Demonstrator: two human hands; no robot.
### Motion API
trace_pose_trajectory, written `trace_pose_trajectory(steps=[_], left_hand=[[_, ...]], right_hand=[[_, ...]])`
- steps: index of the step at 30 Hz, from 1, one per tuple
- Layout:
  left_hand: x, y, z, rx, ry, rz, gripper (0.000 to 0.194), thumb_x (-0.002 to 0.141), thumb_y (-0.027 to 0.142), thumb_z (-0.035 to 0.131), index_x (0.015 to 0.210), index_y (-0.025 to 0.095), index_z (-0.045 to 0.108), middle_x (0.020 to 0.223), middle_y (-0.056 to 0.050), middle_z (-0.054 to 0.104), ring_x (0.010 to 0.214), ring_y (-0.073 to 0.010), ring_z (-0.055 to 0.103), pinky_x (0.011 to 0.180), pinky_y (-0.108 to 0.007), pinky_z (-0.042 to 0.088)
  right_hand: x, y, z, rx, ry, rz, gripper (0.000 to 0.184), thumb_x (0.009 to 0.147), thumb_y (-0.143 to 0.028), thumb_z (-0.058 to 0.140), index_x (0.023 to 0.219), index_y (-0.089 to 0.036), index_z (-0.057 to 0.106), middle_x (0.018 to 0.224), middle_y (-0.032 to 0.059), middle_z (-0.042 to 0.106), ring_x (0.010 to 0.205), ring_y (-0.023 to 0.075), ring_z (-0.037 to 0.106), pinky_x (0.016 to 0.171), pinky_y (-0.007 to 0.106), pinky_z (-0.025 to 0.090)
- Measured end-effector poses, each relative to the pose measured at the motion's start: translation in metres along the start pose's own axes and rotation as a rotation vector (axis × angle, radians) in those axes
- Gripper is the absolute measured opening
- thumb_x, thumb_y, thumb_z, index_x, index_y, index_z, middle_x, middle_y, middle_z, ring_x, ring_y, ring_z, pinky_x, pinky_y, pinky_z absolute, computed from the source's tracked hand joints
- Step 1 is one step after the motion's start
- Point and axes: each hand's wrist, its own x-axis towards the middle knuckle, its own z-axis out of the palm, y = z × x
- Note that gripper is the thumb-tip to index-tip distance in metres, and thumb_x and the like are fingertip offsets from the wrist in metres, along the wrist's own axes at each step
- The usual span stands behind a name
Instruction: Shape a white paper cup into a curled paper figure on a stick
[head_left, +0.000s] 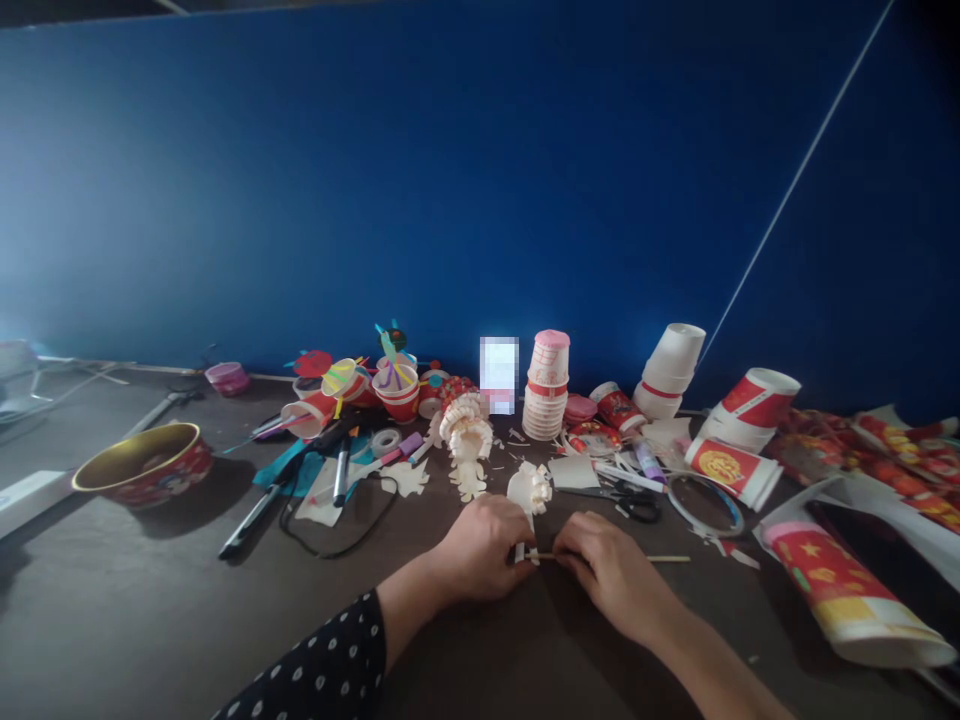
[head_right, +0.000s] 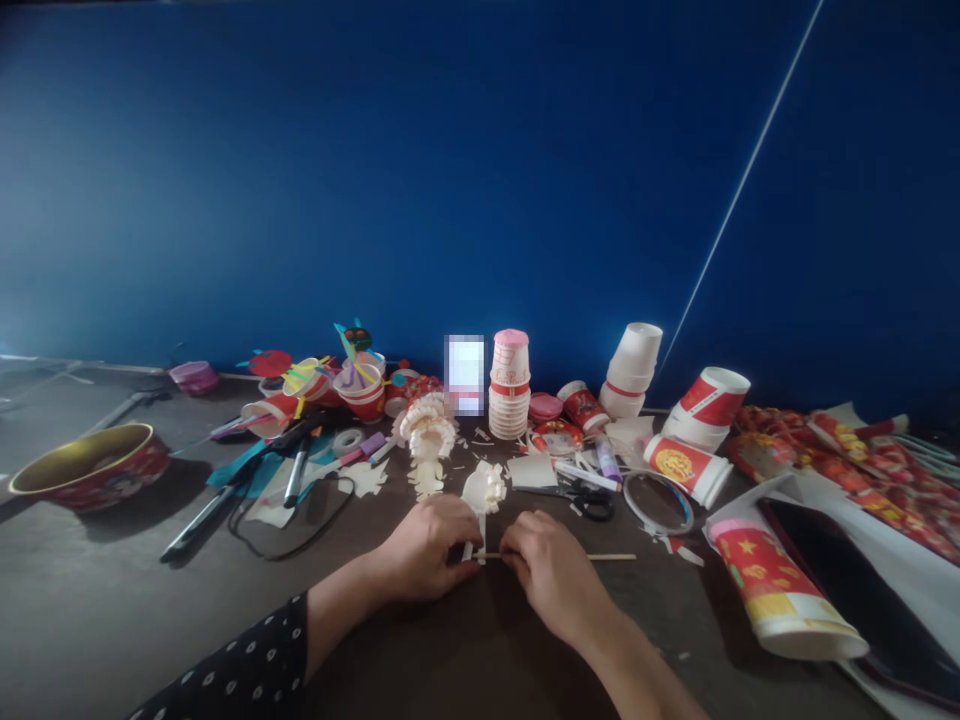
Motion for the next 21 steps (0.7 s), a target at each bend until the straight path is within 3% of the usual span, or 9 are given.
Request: trace_pose_trajectory(steps=[21], left_hand=[[-0.0011, 0.0027, 0.0024, -0.058, 0.010, -0.066, 0.003, 0.068, 0.020, 0.065, 0.070, 0.018, 0.065, 0.078, -0.002, 0.066, 0.081, -0.0189, 0.058, 0.078, -0.032, 0.037]], right_hand=[[0.0013, -0.0017, 0.0032, -0.009, -0.003, -0.015, 0.021, 0.082, -0.010, 0.041, 0.075, -0.020, 0.059, 0.079, 0.0022, 0.058, 0.079, 0.0166, 0.052, 0.072, 0.028, 0.037]])
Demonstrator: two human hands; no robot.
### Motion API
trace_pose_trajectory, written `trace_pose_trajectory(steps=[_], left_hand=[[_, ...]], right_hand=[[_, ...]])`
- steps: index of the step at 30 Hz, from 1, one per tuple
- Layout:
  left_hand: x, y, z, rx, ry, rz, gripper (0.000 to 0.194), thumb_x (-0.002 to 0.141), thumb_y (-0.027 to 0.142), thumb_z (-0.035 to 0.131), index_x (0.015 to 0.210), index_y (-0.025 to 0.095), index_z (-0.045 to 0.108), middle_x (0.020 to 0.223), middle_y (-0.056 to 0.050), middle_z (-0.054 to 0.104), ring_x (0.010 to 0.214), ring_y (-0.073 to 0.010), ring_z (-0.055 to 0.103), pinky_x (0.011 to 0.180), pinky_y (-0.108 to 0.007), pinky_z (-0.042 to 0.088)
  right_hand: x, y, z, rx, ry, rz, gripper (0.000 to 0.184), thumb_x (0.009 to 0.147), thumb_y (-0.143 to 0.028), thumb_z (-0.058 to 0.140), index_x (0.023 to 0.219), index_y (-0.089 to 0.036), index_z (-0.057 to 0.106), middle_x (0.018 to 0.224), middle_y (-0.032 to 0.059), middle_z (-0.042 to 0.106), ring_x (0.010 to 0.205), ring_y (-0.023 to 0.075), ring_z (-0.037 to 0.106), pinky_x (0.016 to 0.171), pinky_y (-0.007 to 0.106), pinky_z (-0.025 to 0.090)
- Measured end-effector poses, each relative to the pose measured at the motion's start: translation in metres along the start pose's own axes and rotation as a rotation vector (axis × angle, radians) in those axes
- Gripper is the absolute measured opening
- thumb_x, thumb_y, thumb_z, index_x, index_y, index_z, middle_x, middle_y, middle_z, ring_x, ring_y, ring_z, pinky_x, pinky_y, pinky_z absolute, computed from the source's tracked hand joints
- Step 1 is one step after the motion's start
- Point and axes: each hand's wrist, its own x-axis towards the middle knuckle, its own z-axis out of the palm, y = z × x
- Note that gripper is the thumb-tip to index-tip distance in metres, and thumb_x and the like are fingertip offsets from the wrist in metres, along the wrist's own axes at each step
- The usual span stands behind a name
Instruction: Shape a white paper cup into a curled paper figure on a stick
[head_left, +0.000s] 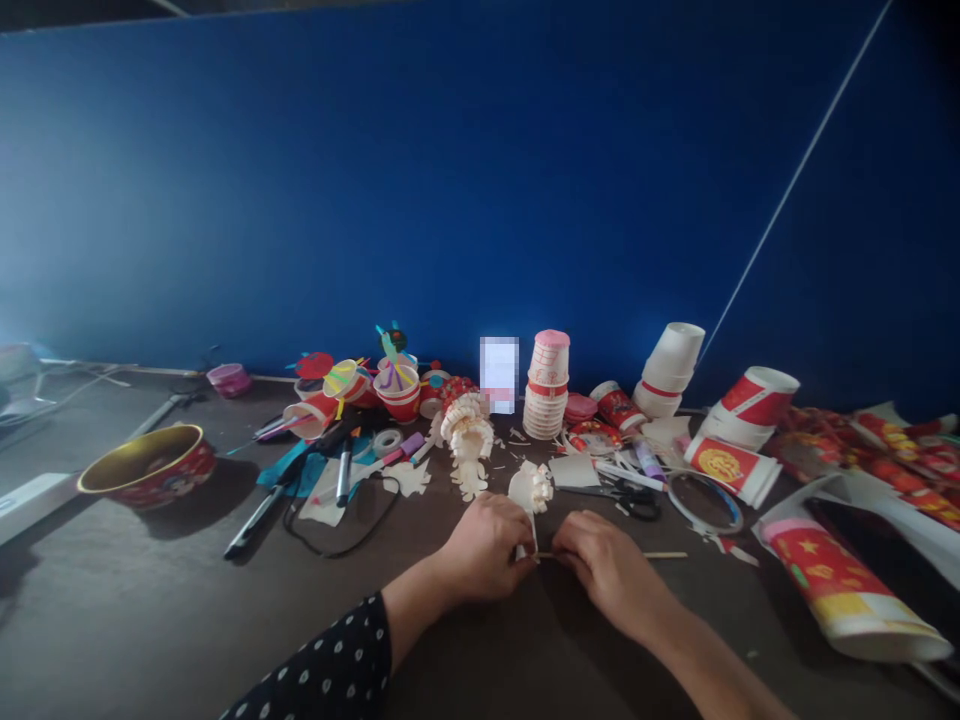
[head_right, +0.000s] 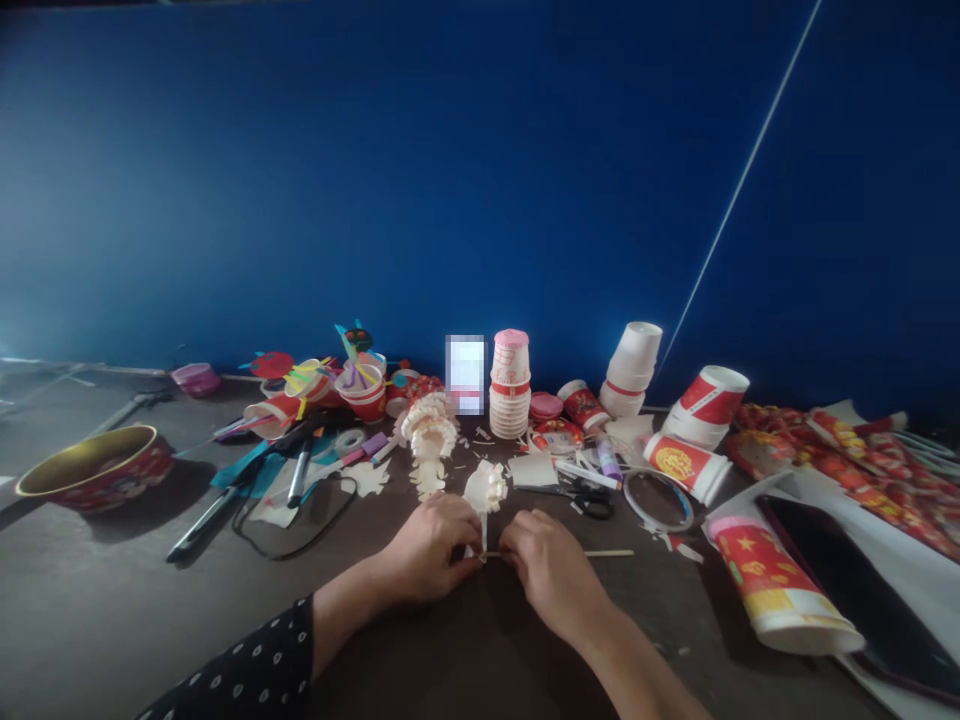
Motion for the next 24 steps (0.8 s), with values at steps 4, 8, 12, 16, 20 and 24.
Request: trace_pose_trajectory(steps=[4, 8, 12, 16, 20, 24], left_hand=[[0.000, 0.002, 0.000, -0.013, 0.002, -0.024, 0.003, 0.069, 0.020, 0.066, 0.070, 0.018, 0.065, 0.078, -0.002, 0.066, 0.081, -0.0188, 0.058, 0.077, -0.031, 0.037], [-0.001, 0.004, 0.001, -0.029, 0.013, -0.063, 0.003, 0.071, 0.020, 0.064, 0.069, 0.018, 0.065, 0.077, -0.002, 0.066, 0.080, -0.0188, 0.058, 0.076, -0.031, 0.037], [-0.001, 0.002, 0.007, -0.084, 0.043, -0.099, 0.007, 0.070, 0.014, 0.061, 0.065, 0.017, 0.064, 0.073, -0.002, 0.064, 0.079, -0.0178, 0.056, 0.074, -0.029, 0.038], [0.000, 0.000, 0.013, -0.131, 0.086, -0.163, 0.009, 0.068, 0.012, 0.060, 0.061, 0.016, 0.061, 0.069, -0.002, 0.062, 0.077, -0.0172, 0.054, 0.073, -0.028, 0.038], [0.000, 0.002, 0.016, -0.169, 0.098, -0.195, 0.008, 0.068, 0.012, 0.059, 0.061, 0.016, 0.059, 0.071, -0.002, 0.062, 0.078, -0.0171, 0.054, 0.074, -0.028, 0.037], [0.000, 0.002, 0.017, -0.175, 0.094, -0.203, 0.009, 0.068, 0.012, 0.059, 0.060, 0.016, 0.058, 0.072, -0.002, 0.062, 0.080, -0.0176, 0.053, 0.076, -0.028, 0.037]], right_hand=[[0.001, 0.001, 0.001, -0.004, 0.009, 0.003, 0.020, 0.082, -0.011, 0.042, 0.075, -0.021, 0.058, 0.079, 0.0020, 0.058, 0.080, 0.0168, 0.052, 0.072, 0.028, 0.037], [0.000, 0.000, 0.001, -0.009, 0.001, 0.001, 0.020, 0.082, -0.010, 0.042, 0.074, -0.020, 0.058, 0.079, 0.0023, 0.057, 0.079, 0.0169, 0.051, 0.071, 0.028, 0.036], [0.000, -0.001, 0.000, -0.004, 0.001, 0.000, 0.021, 0.083, -0.010, 0.042, 0.074, -0.020, 0.059, 0.078, 0.0024, 0.057, 0.080, 0.0168, 0.050, 0.070, 0.028, 0.036], [0.001, 0.000, 0.001, 0.006, 0.013, -0.010, 0.019, 0.082, -0.010, 0.043, 0.076, -0.019, 0.059, 0.078, 0.0022, 0.058, 0.079, 0.0167, 0.051, 0.070, 0.028, 0.037], [-0.001, 0.001, 0.002, 0.018, 0.020, -0.021, 0.018, 0.082, -0.010, 0.045, 0.077, -0.019, 0.059, 0.078, 0.0022, 0.058, 0.079, 0.0168, 0.052, 0.071, 0.028, 0.037], [-0.002, -0.003, 0.004, 0.033, 0.033, -0.027, 0.015, 0.081, -0.010, 0.050, 0.078, -0.020, 0.061, 0.079, 0.0015, 0.058, 0.080, 0.0163, 0.053, 0.074, 0.028, 0.038]])
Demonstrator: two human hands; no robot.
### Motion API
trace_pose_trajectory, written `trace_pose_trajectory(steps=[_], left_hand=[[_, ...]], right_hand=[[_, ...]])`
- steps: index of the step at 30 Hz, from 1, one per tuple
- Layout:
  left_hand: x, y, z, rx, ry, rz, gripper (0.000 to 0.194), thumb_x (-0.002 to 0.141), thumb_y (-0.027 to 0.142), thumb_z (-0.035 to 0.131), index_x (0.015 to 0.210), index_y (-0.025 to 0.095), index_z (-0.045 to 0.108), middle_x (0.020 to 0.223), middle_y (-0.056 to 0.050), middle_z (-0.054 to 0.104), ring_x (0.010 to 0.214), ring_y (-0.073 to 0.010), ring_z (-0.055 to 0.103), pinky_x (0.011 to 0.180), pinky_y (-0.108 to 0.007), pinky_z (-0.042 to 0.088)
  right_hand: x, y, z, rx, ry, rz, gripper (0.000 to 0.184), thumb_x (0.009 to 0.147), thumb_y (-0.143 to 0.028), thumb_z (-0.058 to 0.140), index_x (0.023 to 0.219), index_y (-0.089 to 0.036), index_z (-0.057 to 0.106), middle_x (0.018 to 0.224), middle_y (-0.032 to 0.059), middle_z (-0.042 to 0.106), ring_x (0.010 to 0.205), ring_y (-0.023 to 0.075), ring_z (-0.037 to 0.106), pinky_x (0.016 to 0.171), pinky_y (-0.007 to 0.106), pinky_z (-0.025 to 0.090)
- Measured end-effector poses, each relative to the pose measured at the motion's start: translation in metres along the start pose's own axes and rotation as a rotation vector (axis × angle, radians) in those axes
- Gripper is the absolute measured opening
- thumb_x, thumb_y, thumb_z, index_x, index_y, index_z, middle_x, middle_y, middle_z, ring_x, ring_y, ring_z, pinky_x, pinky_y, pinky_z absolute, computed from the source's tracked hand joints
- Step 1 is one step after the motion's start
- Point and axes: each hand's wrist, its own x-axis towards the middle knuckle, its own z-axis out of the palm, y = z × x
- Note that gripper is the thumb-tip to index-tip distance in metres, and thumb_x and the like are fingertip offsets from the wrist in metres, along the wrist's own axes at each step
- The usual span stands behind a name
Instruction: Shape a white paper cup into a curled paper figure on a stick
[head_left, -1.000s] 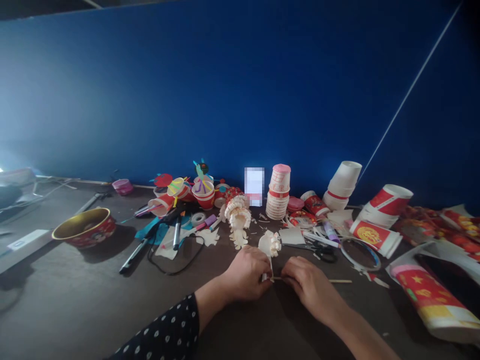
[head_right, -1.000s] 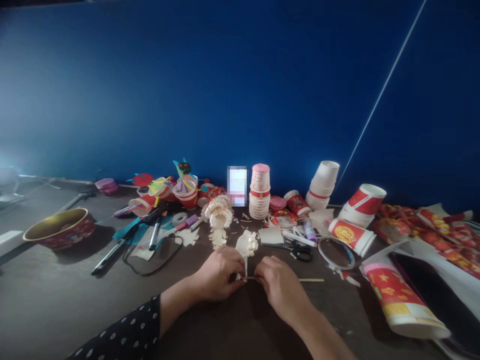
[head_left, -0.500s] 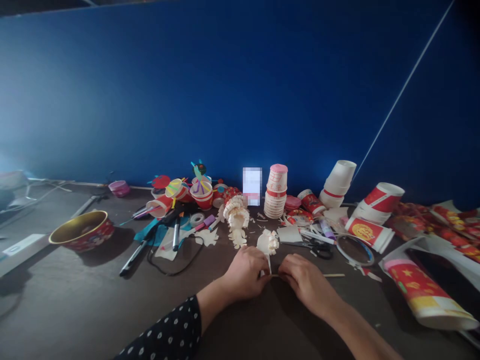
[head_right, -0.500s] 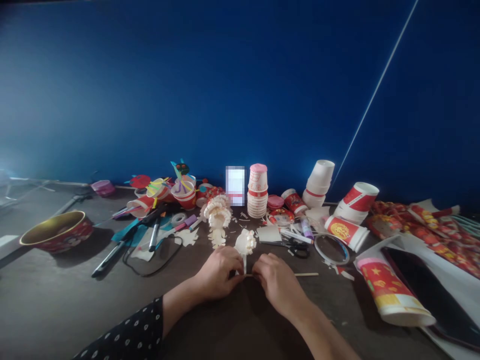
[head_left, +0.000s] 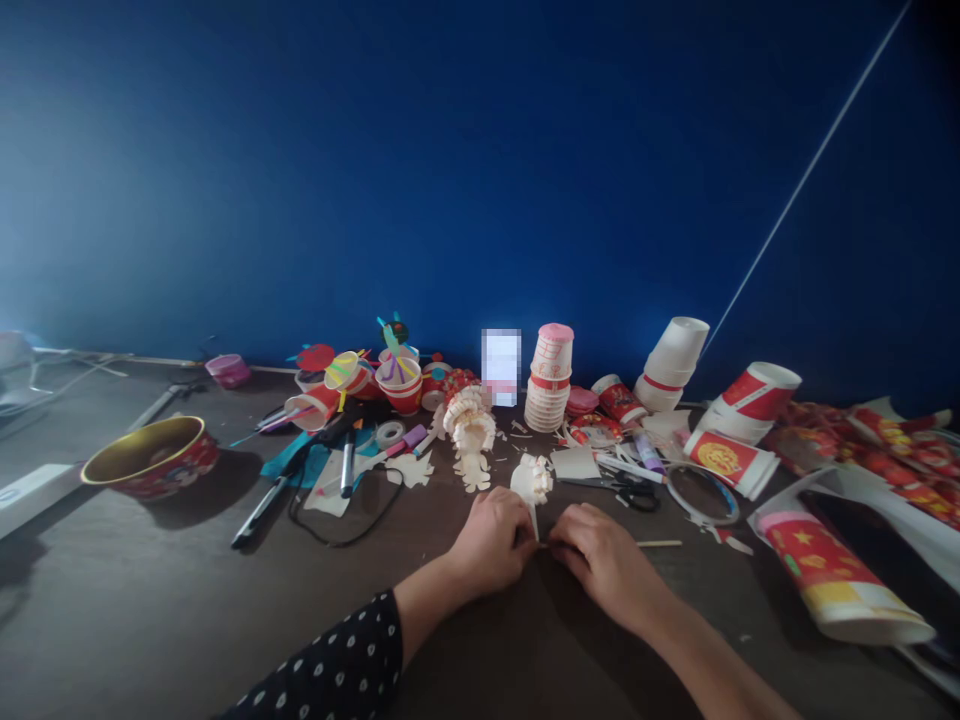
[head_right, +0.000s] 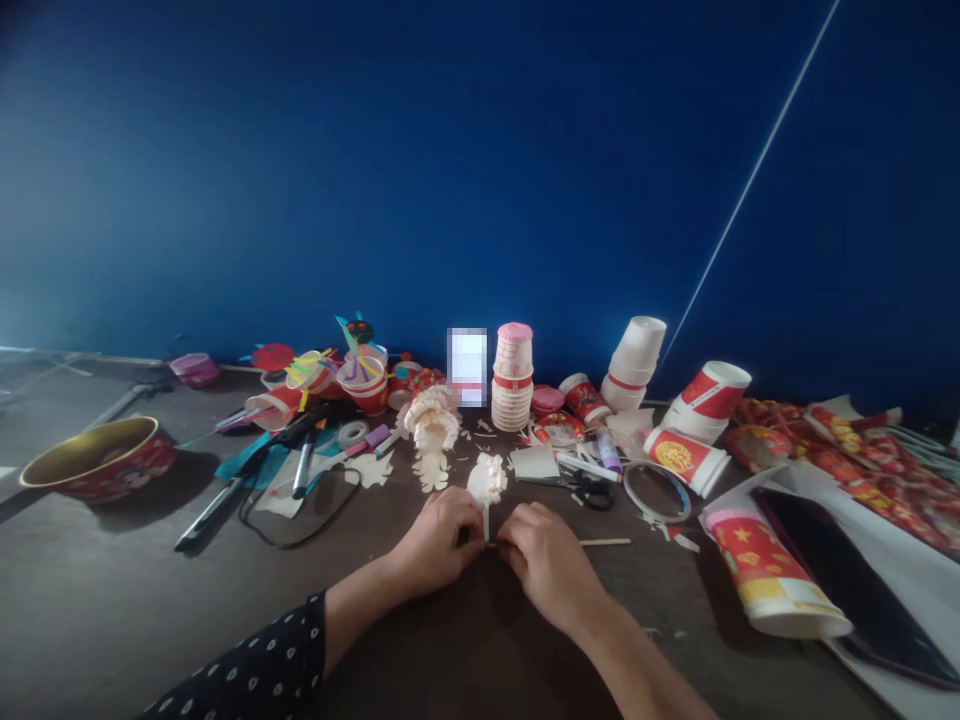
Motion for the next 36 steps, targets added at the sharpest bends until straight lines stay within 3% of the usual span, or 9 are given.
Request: trace_pose_trajectory(steps=[8, 28, 36], left_hand=[[0.000, 0.001, -0.002, 0.034, -0.004, 0.001, 0.009, 0.071, 0.012, 0.057, 0.063, 0.016, 0.059, 0.076, -0.003, 0.062, 0.083, -0.0183, 0.053, 0.079, -0.030, 0.038], [0.005, 0.004, -0.003, -0.042, -0.048, -0.148, 0.005, 0.068, 0.015, 0.065, 0.064, 0.017, 0.064, 0.081, -0.002, 0.062, 0.090, -0.0198, 0.052, 0.080, -0.030, 0.040], [0.000, 0.003, -0.003, 0.043, -0.040, 0.022, 0.004, 0.071, 0.015, 0.063, 0.072, 0.018, 0.065, 0.086, -0.002, 0.062, 0.088, -0.0185, 0.053, 0.081, -0.031, 0.040]], right_hand=[[0.002, -0.006, 0.004, -0.058, 0.081, -0.048, 0.016, 0.084, -0.013, 0.052, 0.080, -0.021, 0.065, 0.076, 0.0007, 0.059, 0.076, 0.0146, 0.053, 0.073, 0.026, 0.038], [-0.001, -0.007, 0.003, -0.239, -0.047, -0.056, 0.018, 0.086, -0.018, 0.050, 0.087, -0.023, 0.068, 0.086, 0.0027, 0.065, 0.081, 0.0169, 0.054, 0.073, 0.027, 0.040], [0.000, -0.013, 0.000, -0.274, -0.076, -0.023, 0.018, 0.086, -0.018, 0.051, 0.084, -0.023, 0.068, 0.081, 0.0012, 0.064, 0.078, 0.0163, 0.054, 0.070, 0.027, 0.039]])
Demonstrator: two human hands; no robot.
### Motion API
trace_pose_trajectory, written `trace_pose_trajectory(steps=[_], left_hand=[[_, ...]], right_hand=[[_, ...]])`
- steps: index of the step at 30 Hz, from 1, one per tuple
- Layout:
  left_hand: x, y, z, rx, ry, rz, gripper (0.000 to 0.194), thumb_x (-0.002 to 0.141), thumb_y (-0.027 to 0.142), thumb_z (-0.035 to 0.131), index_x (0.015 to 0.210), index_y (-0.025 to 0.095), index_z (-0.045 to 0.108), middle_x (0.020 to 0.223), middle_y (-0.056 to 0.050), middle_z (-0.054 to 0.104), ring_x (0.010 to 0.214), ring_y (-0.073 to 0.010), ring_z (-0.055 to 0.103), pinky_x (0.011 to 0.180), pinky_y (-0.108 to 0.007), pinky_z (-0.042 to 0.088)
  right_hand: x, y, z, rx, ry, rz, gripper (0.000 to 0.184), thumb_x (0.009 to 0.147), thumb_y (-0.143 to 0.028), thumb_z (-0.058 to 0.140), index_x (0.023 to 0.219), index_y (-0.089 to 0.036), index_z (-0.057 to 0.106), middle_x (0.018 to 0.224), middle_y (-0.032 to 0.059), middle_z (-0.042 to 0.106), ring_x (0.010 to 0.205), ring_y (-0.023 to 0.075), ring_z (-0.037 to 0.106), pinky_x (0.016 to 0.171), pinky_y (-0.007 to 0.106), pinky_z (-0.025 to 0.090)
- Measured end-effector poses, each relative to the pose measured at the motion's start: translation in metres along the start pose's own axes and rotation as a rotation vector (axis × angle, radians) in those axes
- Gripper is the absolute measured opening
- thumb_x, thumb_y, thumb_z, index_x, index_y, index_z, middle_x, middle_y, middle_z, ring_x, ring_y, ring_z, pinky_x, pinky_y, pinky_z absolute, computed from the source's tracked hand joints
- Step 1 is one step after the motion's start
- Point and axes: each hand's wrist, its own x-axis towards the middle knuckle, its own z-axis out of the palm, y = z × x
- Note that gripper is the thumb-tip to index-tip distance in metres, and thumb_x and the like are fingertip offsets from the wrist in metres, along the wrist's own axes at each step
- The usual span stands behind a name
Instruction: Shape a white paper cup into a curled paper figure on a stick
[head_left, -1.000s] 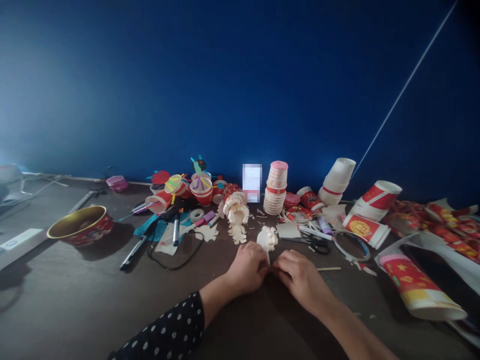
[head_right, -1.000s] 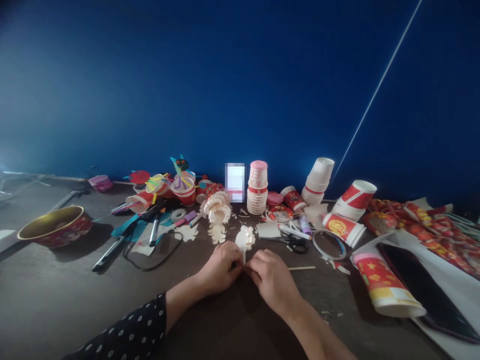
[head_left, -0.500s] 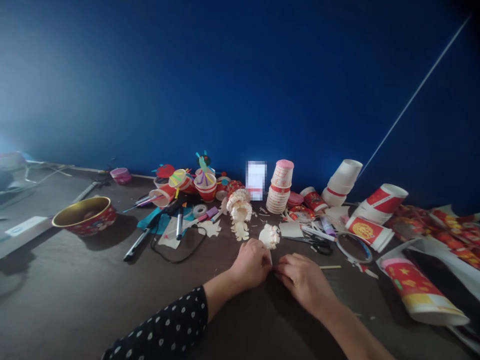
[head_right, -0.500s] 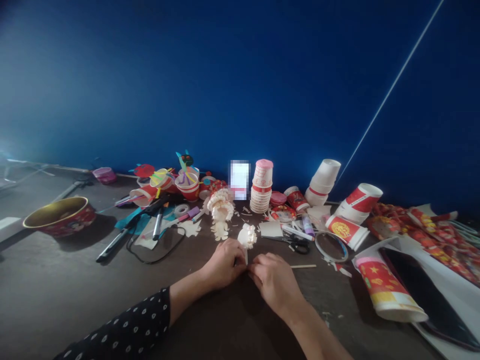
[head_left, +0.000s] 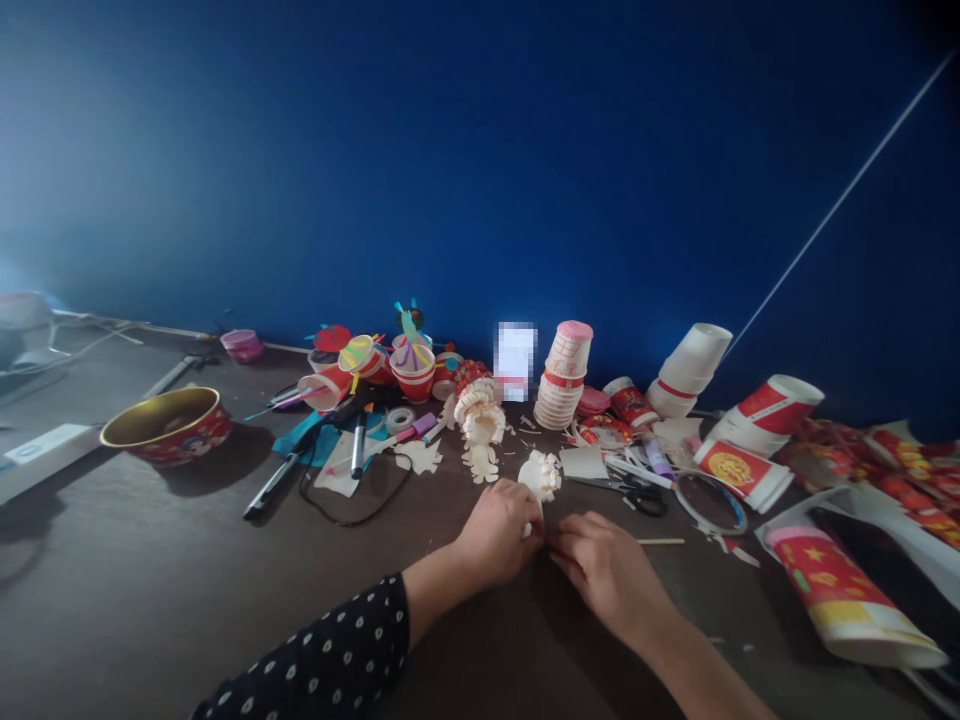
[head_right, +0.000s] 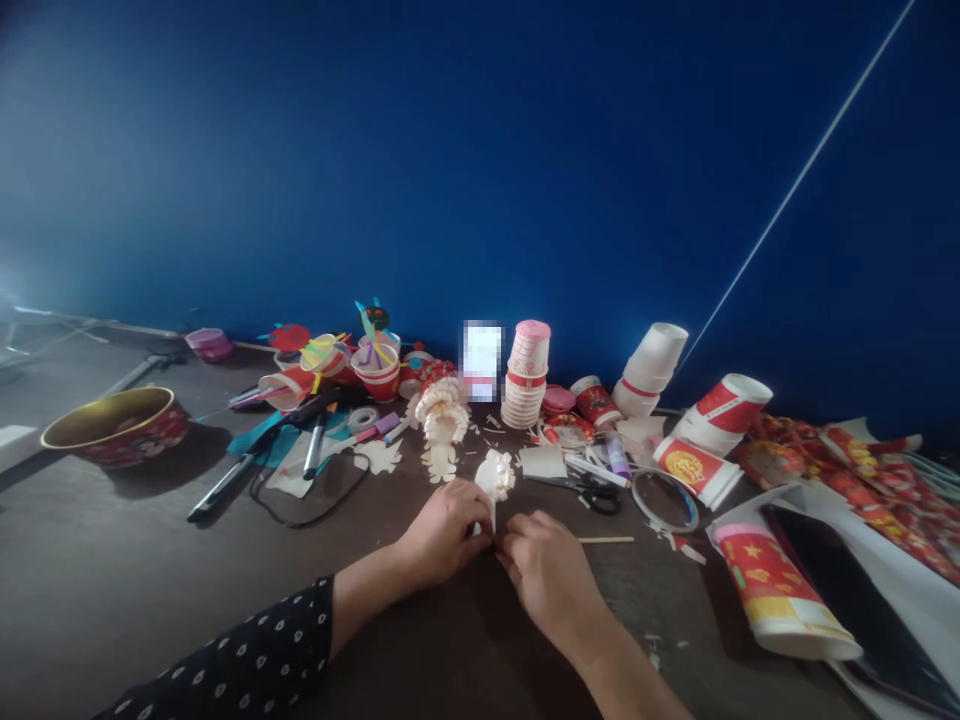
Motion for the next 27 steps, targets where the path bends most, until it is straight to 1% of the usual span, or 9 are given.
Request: trace_pose_trajectory(steps=[2, 6, 9, 11, 14, 17, 20, 23, 27], left_hand=[[-0.0009, 0.0011, -0.0001, 0.061, 0.001, 0.054, 0.006, 0.073, 0.014, 0.061, 0.073, 0.018, 0.065, 0.088, -0.002, 0.063, 0.087, -0.0181, 0.054, 0.081, -0.031, 0.040], [-0.0010, 0.0031, -0.0024, 0.187, -0.033, 0.139, 0.008, 0.075, 0.015, 0.058, 0.071, 0.017, 0.065, 0.095, -0.004, 0.063, 0.094, -0.0211, 0.053, 0.080, -0.034, 0.040], [-0.0012, 0.0011, -0.0041, 0.183, -0.047, 0.168, 0.009, 0.076, 0.017, 0.058, 0.072, 0.017, 0.066, 0.097, -0.004, 0.063, 0.095, -0.0210, 0.052, 0.080, -0.033, 0.040], [-0.0017, -0.0015, -0.0038, 0.144, -0.030, 0.165, 0.007, 0.076, 0.019, 0.060, 0.073, 0.019, 0.067, 0.095, -0.003, 0.063, 0.093, -0.0201, 0.053, 0.079, -0.032, 0.040], [-0.0023, -0.0039, -0.0021, 0.096, -0.011, 0.149, 0.007, 0.074, 0.017, 0.061, 0.070, 0.019, 0.066, 0.092, -0.002, 0.064, 0.090, -0.0186, 0.053, 0.079, -0.031, 0.040], [-0.0019, -0.0028, -0.0012, 0.079, -0.015, 0.123, 0.008, 0.073, 0.015, 0.061, 0.068, 0.018, 0.065, 0.091, -0.002, 0.063, 0.088, -0.0179, 0.054, 0.078, -0.030, 0.040], [-0.0007, -0.0004, -0.0014, 0.067, -0.019, 0.085, 0.007, 0.070, 0.013, 0.061, 0.067, 0.017, 0.065, 0.092, -0.002, 0.062, 0.087, -0.0174, 0.054, 0.077, -0.030, 0.040], [0.0004, 0.0010, -0.0013, 0.050, -0.015, 0.054, 0.007, 0.067, 0.012, 0.061, 0.066, 0.017, 0.066, 0.091, -0.003, 0.061, 0.085, -0.0172, 0.054, 0.076, -0.029, 0.040], [0.0014, 0.0012, -0.0003, 0.046, -0.016, 0.039, 0.008, 0.066, 0.012, 0.060, 0.066, 0.017, 0.066, 0.090, -0.003, 0.060, 0.085, -0.0179, 0.053, 0.076, -0.029, 0.041]], right_hand=[[0.0002, -0.0012, -0.0009, -0.017, -0.001, 0.009, 0.018, 0.085, -0.018, 0.051, 0.083, -0.023, 0.068, 0.081, 0.0014, 0.064, 0.078, 0.0167, 0.054, 0.070, 0.027, 0.039], [0.0011, -0.0027, -0.0007, -0.030, 0.001, 0.012, 0.020, 0.086, -0.018, 0.049, 0.080, -0.022, 0.067, 0.080, 0.0024, 0.064, 0.077, 0.0172, 0.055, 0.069, 0.028, 0.039], [0.0016, -0.0024, -0.0003, -0.011, 0.009, 0.017, 0.020, 0.086, -0.018, 0.049, 0.079, -0.022, 0.067, 0.081, 0.0023, 0.064, 0.078, 0.0174, 0.055, 0.068, 0.028, 0.039], [0.0009, -0.0011, -0.0006, 0.030, 0.028, 0.033, 0.019, 0.086, -0.017, 0.048, 0.081, -0.022, 0.066, 0.082, 0.0022, 0.065, 0.079, 0.0174, 0.056, 0.069, 0.027, 0.039], [-0.0014, 0.0016, -0.0023, 0.122, 0.049, 0.055, 0.019, 0.086, -0.017, 0.046, 0.086, -0.023, 0.064, 0.083, 0.0015, 0.066, 0.080, 0.0166, 0.059, 0.071, 0.026, 0.039], [-0.0036, 0.0032, -0.0040, 0.160, 0.039, 0.065, 0.020, 0.086, -0.017, 0.045, 0.085, -0.023, 0.064, 0.082, 0.0008, 0.066, 0.077, 0.0159, 0.060, 0.068, 0.025, 0.039], [-0.0036, 0.0027, -0.0033, 0.145, 0.038, 0.074, 0.018, 0.085, -0.017, 0.047, 0.081, -0.023, 0.064, 0.080, 0.0003, 0.065, 0.076, 0.0156, 0.059, 0.066, 0.025, 0.038], [-0.0018, 0.0013, -0.0008, 0.124, 0.049, 0.079, 0.019, 0.085, -0.016, 0.047, 0.082, -0.023, 0.064, 0.082, 0.0003, 0.065, 0.079, 0.0152, 0.058, 0.069, 0.025, 0.038], [-0.0004, -0.0012, 0.0033, 0.027, 0.053, 0.058, 0.021, 0.084, -0.013, 0.048, 0.081, -0.023, 0.066, 0.081, 0.0009, 0.064, 0.081, 0.0159, 0.055, 0.072, 0.026, 0.038]])
